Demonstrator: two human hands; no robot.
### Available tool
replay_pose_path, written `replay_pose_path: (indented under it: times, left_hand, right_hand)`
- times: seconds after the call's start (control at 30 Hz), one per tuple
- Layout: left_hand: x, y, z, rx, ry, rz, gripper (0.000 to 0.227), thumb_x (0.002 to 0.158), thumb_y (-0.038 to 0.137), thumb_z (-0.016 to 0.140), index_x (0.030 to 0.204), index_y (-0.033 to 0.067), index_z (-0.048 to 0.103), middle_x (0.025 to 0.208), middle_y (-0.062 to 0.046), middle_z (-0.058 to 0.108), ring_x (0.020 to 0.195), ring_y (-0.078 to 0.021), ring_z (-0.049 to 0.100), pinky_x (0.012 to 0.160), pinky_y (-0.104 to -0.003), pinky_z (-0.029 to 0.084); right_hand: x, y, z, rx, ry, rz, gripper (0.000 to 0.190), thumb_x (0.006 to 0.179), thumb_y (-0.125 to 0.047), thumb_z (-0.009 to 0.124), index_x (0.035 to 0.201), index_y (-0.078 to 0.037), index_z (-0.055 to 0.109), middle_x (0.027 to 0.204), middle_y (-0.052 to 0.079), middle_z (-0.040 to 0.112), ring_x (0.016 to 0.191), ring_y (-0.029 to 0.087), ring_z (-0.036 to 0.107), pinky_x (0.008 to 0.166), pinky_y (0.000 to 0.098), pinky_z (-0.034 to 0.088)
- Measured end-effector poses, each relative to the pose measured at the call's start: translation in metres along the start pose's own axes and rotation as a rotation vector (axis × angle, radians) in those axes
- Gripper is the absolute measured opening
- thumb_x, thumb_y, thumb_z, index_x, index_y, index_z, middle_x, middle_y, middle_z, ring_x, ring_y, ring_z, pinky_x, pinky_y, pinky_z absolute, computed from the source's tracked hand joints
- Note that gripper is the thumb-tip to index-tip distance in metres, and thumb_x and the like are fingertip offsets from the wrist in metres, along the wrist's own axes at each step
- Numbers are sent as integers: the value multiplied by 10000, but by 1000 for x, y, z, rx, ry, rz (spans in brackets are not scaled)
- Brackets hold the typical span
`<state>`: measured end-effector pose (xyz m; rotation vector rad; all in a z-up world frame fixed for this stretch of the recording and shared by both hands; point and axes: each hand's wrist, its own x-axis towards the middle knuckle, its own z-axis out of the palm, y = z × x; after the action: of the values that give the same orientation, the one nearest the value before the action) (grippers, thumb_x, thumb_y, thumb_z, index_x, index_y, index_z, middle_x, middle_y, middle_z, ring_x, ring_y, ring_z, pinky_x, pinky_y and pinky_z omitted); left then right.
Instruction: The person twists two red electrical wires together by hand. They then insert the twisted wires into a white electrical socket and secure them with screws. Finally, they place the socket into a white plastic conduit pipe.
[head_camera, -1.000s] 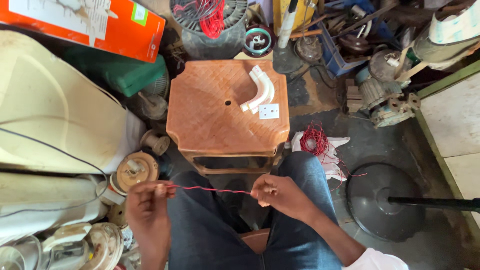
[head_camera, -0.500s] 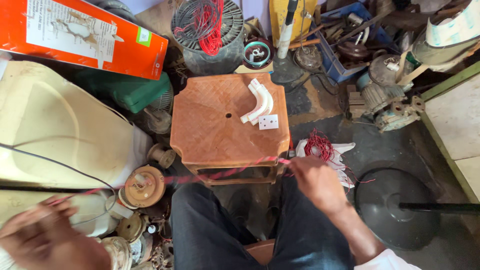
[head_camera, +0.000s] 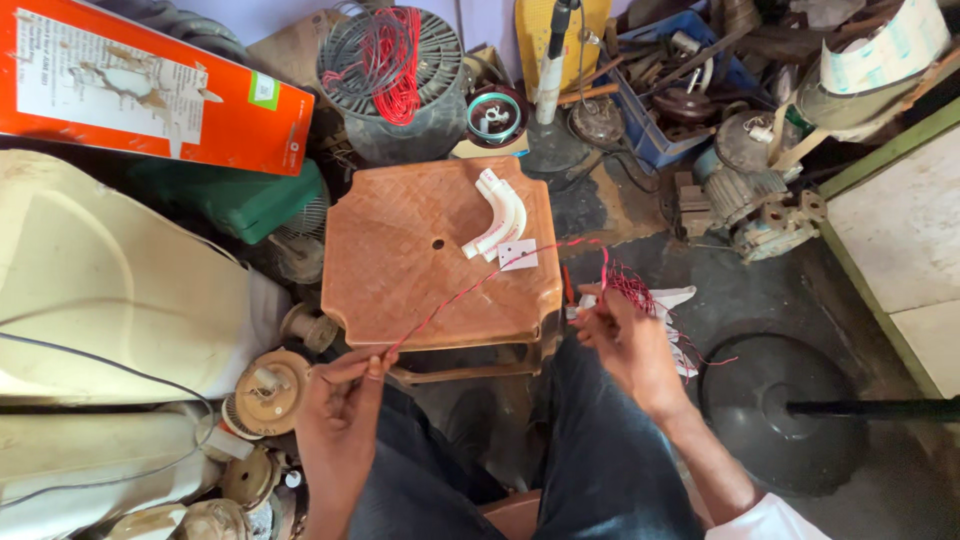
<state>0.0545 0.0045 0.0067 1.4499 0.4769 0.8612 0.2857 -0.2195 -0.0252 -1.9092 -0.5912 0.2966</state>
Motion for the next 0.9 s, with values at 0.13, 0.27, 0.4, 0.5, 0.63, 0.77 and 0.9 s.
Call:
replay_pose_path:
  times: [0.13,0.27,0.4,0.5,0.63,0.77,0.9]
  left_hand:
    - [-13,-18,-10,-9,-10,-86,88,971,-82,593,1015,-29,539,1221,-221,693,1105,-258,717,983,-330,567]
    - [-18,-31,-14,-67,-3,-131,92,965,-100,589,1016,-35,547,1202,-247,696,1086,-286,733,999,-361,573]
    - [-21,-32,-8,-175,-23,-147,134,974,-109,588,1018,-27,491,1217,-271,695,1125,-299,728,1044,-384,560]
    - [-21,-25,-3,-190,-32,-131,130,984,-99,572,1055,-26,490,1213,-272,702,1138,-310,729,1052,-397,573]
    - [-19,-15,3,-92,-13,-150,194,970,-58,576,1141,-11,498,1144,-243,724,1105,-301,732,977,-396,607]
    - [-19,-9,3,-61,-23,-126,170,987,-30,582,1150,-36,533,1110,-234,741,1087,-309,744,952,-409,627]
    - [-20,-8,0,-34,-9,-80,145,997,-30,575,1139,-47,549,1106,-228,733,1072,-306,748,945,-411,635]
  right_hand:
    - [4,17,-15,-283,141,-45,266,961,-123,675,1208,-25,665,912,184,752,811,260,776,693,371,596]
    - [12,38,-24,-369,198,-94,327,937,-108,680,1246,-28,606,942,206,744,873,339,758,719,432,597]
    - [15,57,-25,-412,130,-63,452,900,-104,671,1318,-23,522,874,227,723,816,406,723,691,492,566]
    - [12,67,-22,-453,95,-46,449,899,-79,652,1330,-39,532,881,268,704,848,471,676,667,544,528]
    - [10,70,-23,-483,35,78,328,933,-97,632,1250,-51,561,847,283,685,843,470,683,664,552,517]
    - [9,67,-26,-455,-21,64,206,923,-75,632,1113,-11,581,934,276,690,920,472,662,700,540,506]
    - [8,60,-22,-376,-23,7,161,924,-63,614,1073,-4,601,991,259,701,994,454,656,748,506,524]
